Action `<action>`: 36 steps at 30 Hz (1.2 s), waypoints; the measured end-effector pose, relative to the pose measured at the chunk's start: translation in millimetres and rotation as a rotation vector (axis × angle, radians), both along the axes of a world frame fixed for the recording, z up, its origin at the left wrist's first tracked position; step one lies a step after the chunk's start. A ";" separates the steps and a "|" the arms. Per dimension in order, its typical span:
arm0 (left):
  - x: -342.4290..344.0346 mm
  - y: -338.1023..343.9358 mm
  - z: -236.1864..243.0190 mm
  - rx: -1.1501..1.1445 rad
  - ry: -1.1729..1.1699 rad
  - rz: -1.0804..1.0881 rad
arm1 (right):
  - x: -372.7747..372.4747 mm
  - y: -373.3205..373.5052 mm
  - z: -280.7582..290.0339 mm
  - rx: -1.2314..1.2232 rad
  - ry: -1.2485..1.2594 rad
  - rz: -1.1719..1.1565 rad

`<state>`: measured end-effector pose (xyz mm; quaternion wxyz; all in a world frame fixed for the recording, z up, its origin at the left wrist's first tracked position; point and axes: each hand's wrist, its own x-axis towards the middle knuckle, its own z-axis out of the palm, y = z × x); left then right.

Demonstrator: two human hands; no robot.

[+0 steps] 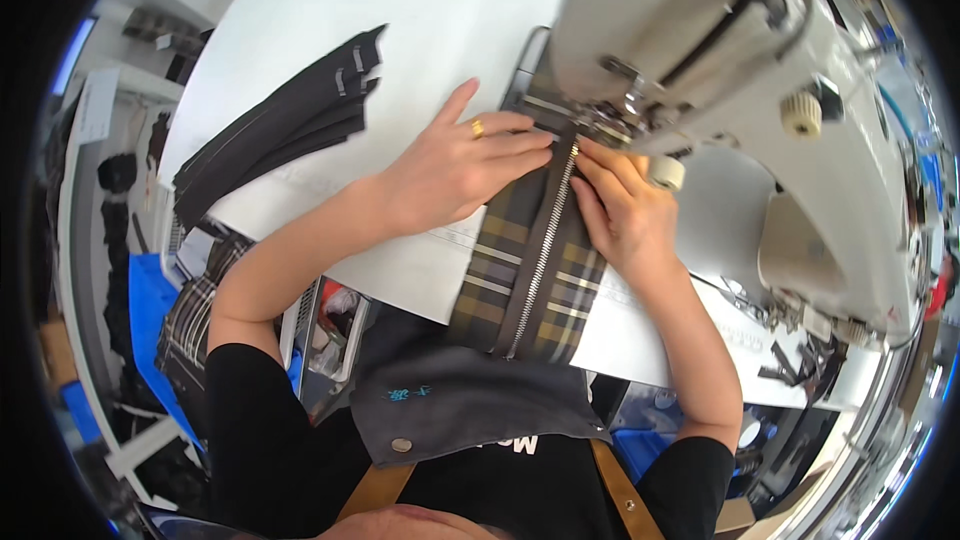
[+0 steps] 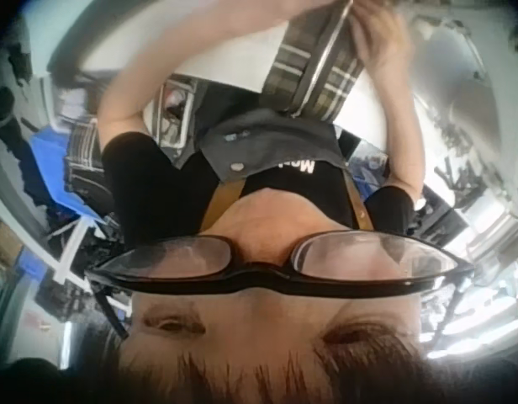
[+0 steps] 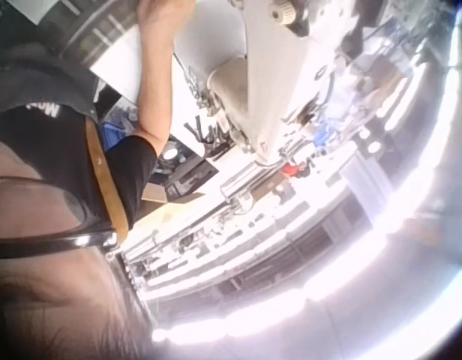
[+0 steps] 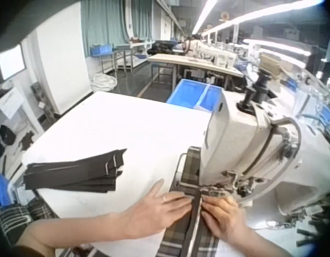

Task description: The person operates an industrial sewing machine to attach zippers to plaid fabric pouches. They guide the fabric under the needle, sew along the zipper edges, and trim excess thread with scissors. The process is repeated for multiple pouches, with the person handling the items one at a time.

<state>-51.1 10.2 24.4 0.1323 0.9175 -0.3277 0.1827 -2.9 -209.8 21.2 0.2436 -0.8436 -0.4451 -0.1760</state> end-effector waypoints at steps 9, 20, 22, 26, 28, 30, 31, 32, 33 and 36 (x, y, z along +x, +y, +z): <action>-68.3 154.2 -10.0 -0.113 0.012 0.700 | -0.4 0.5 -3.9 0.008 -0.016 -0.002; -3.2 220.4 10.4 -0.497 0.406 0.845 | -1.8 0.9 -2.4 0.013 -0.009 -0.004; -0.4 226.8 11.7 -0.661 0.629 0.823 | -3.0 1.8 -1.2 0.009 -0.004 -0.001; -8.4 228.6 13.3 -0.559 0.361 0.793 | -2.2 2.9 -2.5 0.032 -0.022 0.026; -18.7 216.8 38.3 -0.463 0.109 0.727 | -2.0 1.4 -2.8 0.031 -0.031 0.025; -37.5 160.8 87.9 -0.337 0.226 0.780 | -0.8 -4.3 -1.1 0.021 -0.046 0.003; -49.2 148.0 97.4 -0.446 0.339 0.588 | -0.8 -4.7 -2.2 0.016 -0.047 -0.003; -62.9 128.8 109.8 -0.459 0.527 0.543 | 0.5 -4.3 -5.5 0.017 -0.044 -0.002; -78.8 101.7 109.5 -0.682 0.580 0.442 | 1.4 -2.4 -6.3 0.019 -0.062 0.011; -92.5 61.1 95.1 -0.676 0.784 0.326 | 3.1 -3.8 -11.0 0.031 -0.059 0.006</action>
